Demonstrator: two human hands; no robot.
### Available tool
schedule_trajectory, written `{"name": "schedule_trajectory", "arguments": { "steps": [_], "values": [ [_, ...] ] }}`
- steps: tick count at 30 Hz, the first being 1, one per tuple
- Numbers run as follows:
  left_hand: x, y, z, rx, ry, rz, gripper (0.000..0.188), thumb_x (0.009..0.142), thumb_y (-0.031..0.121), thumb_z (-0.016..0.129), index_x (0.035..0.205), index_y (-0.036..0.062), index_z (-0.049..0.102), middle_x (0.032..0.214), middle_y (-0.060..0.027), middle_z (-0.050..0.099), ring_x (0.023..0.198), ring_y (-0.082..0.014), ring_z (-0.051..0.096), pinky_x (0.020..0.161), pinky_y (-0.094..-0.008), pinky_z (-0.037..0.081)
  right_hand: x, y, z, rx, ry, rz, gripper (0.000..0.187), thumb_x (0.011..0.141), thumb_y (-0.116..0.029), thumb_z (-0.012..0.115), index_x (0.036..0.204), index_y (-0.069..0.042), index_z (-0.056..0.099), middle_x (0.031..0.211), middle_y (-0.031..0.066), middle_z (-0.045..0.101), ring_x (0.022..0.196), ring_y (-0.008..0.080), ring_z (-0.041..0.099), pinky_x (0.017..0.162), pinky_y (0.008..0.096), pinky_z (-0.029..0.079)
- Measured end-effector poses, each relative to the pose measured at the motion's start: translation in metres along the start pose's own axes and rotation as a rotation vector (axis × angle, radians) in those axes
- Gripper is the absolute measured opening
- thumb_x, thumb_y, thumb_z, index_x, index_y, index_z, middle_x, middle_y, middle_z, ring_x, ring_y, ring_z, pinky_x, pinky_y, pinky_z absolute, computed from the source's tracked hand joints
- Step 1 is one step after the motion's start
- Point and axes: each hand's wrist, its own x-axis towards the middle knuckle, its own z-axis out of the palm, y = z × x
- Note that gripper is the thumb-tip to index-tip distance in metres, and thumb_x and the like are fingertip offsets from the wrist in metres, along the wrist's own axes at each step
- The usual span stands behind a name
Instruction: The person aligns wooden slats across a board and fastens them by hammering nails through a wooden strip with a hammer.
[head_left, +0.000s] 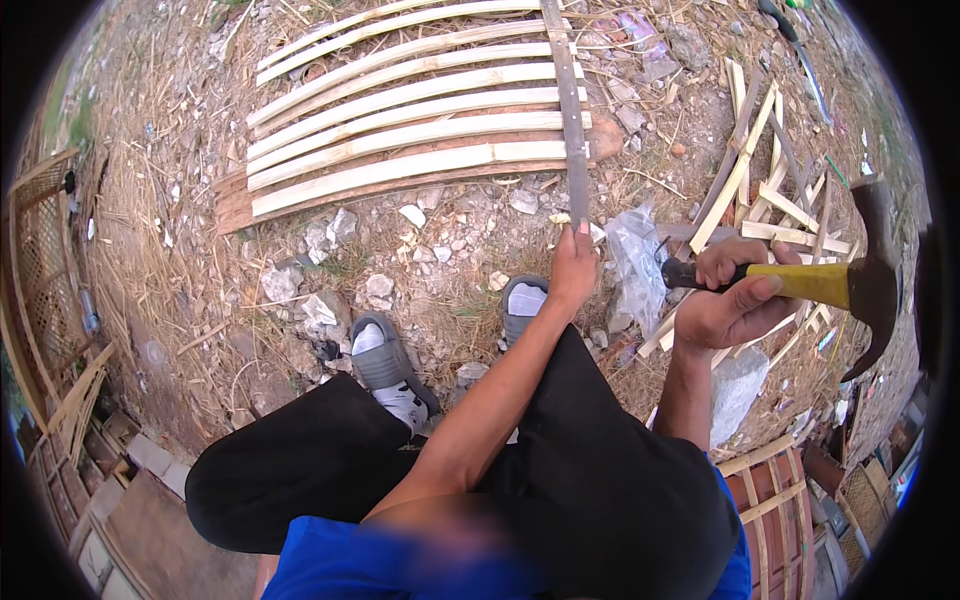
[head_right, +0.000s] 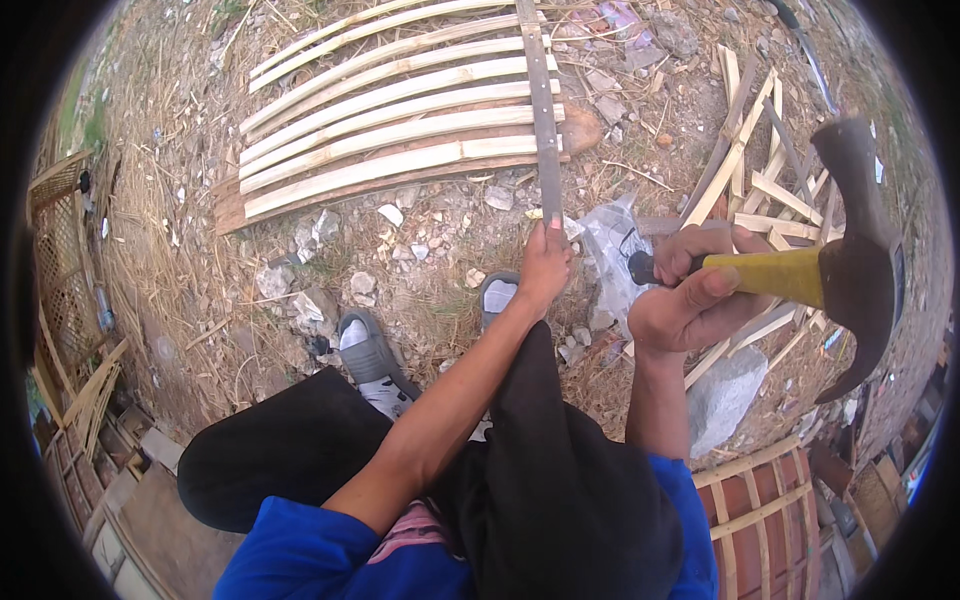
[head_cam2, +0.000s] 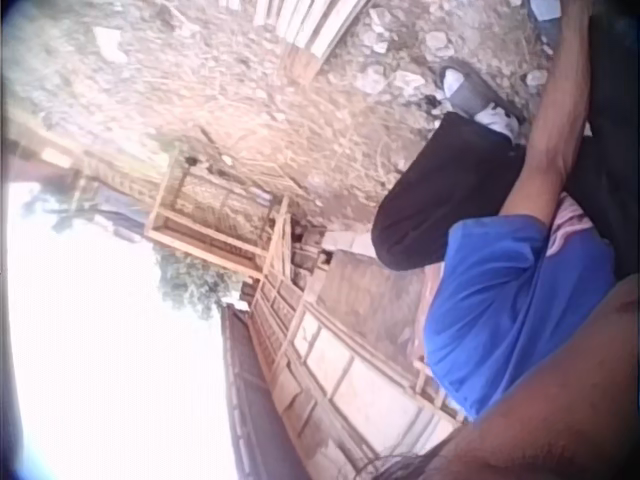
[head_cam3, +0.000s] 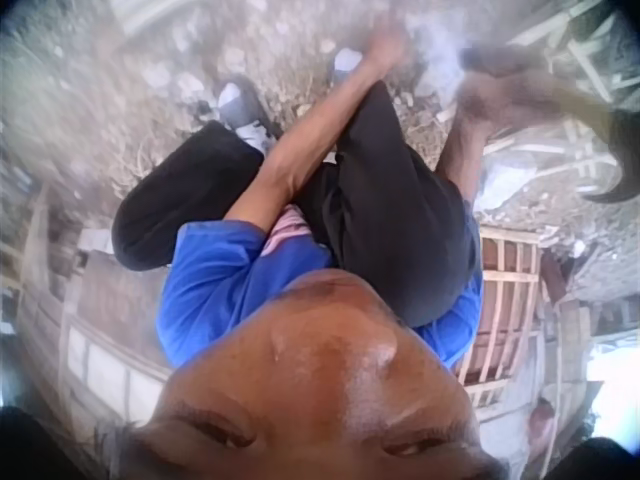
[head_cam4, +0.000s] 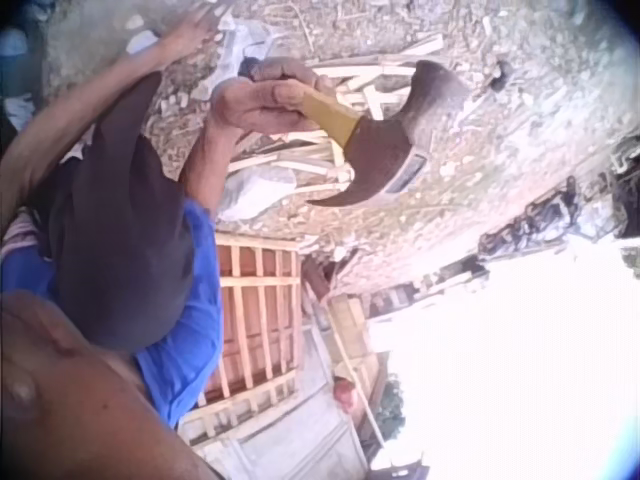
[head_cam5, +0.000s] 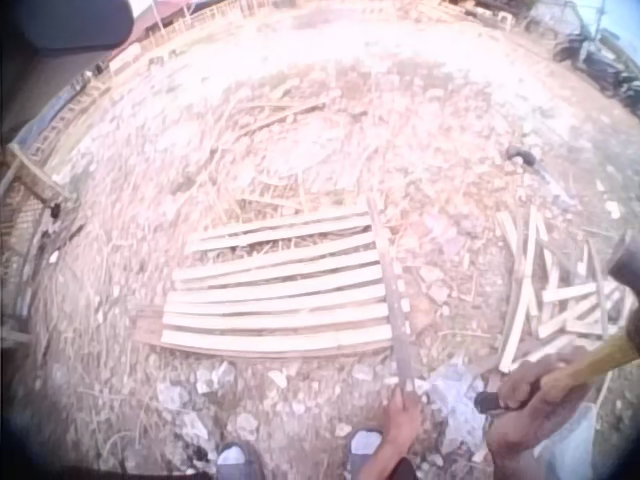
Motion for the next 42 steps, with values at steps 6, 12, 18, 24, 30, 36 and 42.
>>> {"name": "schedule_trajectory", "arguments": {
  "steps": [6, 12, 18, 24, 30, 36, 42],
  "values": [
    [-0.004, -0.006, -0.010, 0.073, 0.016, 0.043, 0.031, 0.107, 0.039, 0.036, 0.099, 0.0100, 0.043, 0.070, 0.0016, 0.042, 0.053, -0.0072, 0.040, 0.045, -0.0250, 0.034, -0.077, 0.096, -0.026, -0.760, -0.696, 0.397, 0.029, 0.101, -0.017, 0.050, 0.126, -0.002, 0.049, 0.074, 0.0321, 0.060, 0.071, 0.0508, 0.060, 0.054, 0.0543, 0.042],
    [-0.019, -0.018, -0.013, 0.101, 0.028, 0.011, 0.030, 0.107, 0.037, 0.037, 0.100, 0.0088, 0.045, 0.073, 0.0015, 0.043, 0.057, -0.0077, 0.041, 0.049, -0.0259, 0.037, -0.100, 0.079, -0.031, -0.743, -0.575, 0.396, 0.032, 0.101, -0.017, 0.049, 0.128, 0.000, 0.049, 0.085, 0.0322, 0.063, 0.080, 0.0497, 0.063, 0.064, 0.0536, 0.046],
    [-0.006, -0.012, -0.020, 0.139, 0.044, 0.067, 0.031, 0.107, 0.037, 0.037, 0.100, 0.0084, 0.046, 0.072, 0.0022, 0.043, 0.060, -0.0076, 0.042, 0.052, -0.0254, 0.039, -0.096, 0.096, -0.010, -0.764, -0.620, 0.263, 0.032, 0.100, -0.018, 0.051, 0.126, 0.002, 0.053, 0.096, 0.0297, 0.065, 0.086, 0.0481, 0.063, 0.070, 0.0512, 0.049],
    [0.015, -0.021, -0.041, 0.174, 0.075, 0.015, 0.042, 0.106, 0.038, 0.038, 0.110, -0.0011, 0.052, 0.079, -0.0124, 0.058, 0.067, -0.0213, 0.059, 0.064, -0.0385, 0.048, -0.065, 0.061, 0.005, -0.373, -0.357, 0.088, 0.038, 0.106, -0.031, 0.043, 0.127, 0.001, 0.047, 0.068, 0.0074, 0.050, 0.057, 0.0138, 0.047, 0.051, 0.0282, 0.039],
    [-0.002, -0.032, -0.038, 0.164, 0.062, 0.062, 0.041, 0.106, 0.038, 0.039, 0.109, -0.0004, 0.052, 0.075, -0.0124, 0.058, 0.068, -0.0236, 0.061, 0.067, -0.0399, 0.049, -0.098, 0.120, -0.010, -0.689, -0.582, -0.046, 0.033, 0.103, -0.025, 0.048, 0.125, 0.000, 0.050, 0.069, 0.0210, 0.059, 0.056, 0.0362, 0.058, 0.051, 0.0432, 0.044],
    [-0.015, -0.027, -0.046, 0.214, 0.063, 0.136, 0.033, 0.107, 0.038, 0.038, 0.103, 0.0063, 0.049, 0.070, 0.0009, 0.047, 0.054, -0.0090, 0.045, 0.047, -0.0272, 0.038, -0.094, 0.094, -0.001, -0.716, -0.561, 0.302, 0.031, 0.102, -0.022, 0.050, 0.124, 0.000, 0.051, 0.081, 0.0315, 0.063, 0.076, 0.0503, 0.063, 0.059, 0.0531, 0.045],
    [-0.007, -0.035, -0.055, 0.159, 0.073, 0.134, 0.035, 0.107, 0.038, 0.038, 0.104, 0.0056, 0.050, 0.071, 0.0006, 0.048, 0.056, -0.0100, 0.046, 0.050, -0.0286, 0.040, -0.122, 0.097, -0.004, -0.670, -0.570, 0.322, 0.031, 0.100, -0.021, 0.054, 0.121, 0.001, 0.055, 0.082, 0.0275, 0.065, 0.078, 0.0464, 0.065, 0.061, 0.0469, 0.048]
  ]
}}
